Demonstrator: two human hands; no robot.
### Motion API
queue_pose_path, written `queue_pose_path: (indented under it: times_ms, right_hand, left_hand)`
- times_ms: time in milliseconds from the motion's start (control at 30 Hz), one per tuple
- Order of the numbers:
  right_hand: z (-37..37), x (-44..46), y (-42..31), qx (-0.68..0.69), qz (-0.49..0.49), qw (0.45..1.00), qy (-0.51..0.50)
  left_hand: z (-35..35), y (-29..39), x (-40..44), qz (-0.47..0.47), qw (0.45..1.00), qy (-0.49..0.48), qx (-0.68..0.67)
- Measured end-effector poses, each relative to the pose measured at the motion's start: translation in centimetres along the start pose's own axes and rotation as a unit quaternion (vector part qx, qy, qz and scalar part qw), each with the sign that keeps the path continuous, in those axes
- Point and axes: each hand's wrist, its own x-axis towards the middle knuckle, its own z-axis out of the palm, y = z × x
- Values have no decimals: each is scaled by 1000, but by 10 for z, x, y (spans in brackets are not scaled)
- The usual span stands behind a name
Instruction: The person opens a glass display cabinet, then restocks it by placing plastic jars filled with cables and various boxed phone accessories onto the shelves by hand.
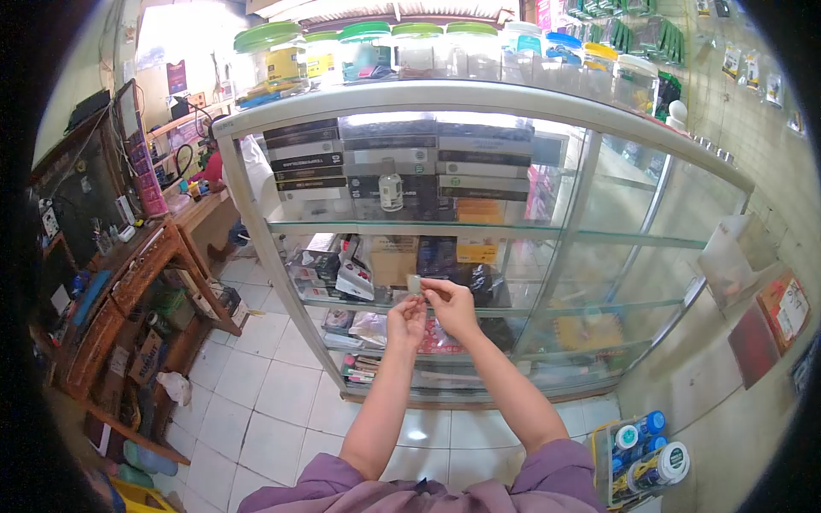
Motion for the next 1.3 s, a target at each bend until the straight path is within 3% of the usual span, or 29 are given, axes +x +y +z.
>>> queue_pose_path:
  times_ms: [200, 333, 700, 767, 900, 967, 1033, 1100, 1133, 1167, 1233, 1300]
  right_hand:
    - [82, 17, 8, 25, -10, 994, -105]
    - [130, 29, 15, 12, -23, 993, -119]
    - [186, 40, 29, 20, -45, 989, -141]
    - [188, 38, 37, 15, -111, 986, -125]
    - [170, 3, 4, -6, -94, 987, -128]
    - [143, -14, -1, 16, -85, 993, -83]
    - [91, -34, -9, -53, -89, 993, -57]
    - [29, -55, -16, -118, -109, 986, 49]
    - [-5, -67, -15, -132, -103, 981, 95]
    - [-41, -78, -15, -174, -106, 966, 158]
    - [-120, -105, -11, -178, -47, 952, 243]
    - [-200, -128, -5, -192, -23, 927, 321]
  left_hand:
    - [-28, 89, 13, 51, 998, 32, 27]
    - [-46, 134, 24, 88, 996, 20, 24]
    - [-56, 188, 30, 105, 993, 53, 12]
    - [-57, 186, 30, 113, 993, 38, 13]
    - [-64, 171, 23, 108, 994, -3, 33]
    - [-47, 156, 3, 159, 983, 91, 14]
    - [-43, 123, -4, 117, 986, 96, 64]
    - [-30, 80, -19, 15, 986, 67, 154]
    - [-28, 53, -26, 20, 970, 8, 240]
    - [-22, 22, -29, 3, 970, -5, 244]
    - [-8, -42, -43, 139, 830, -202, 501]
    - [18, -97, -73, 204, 672, -351, 620]
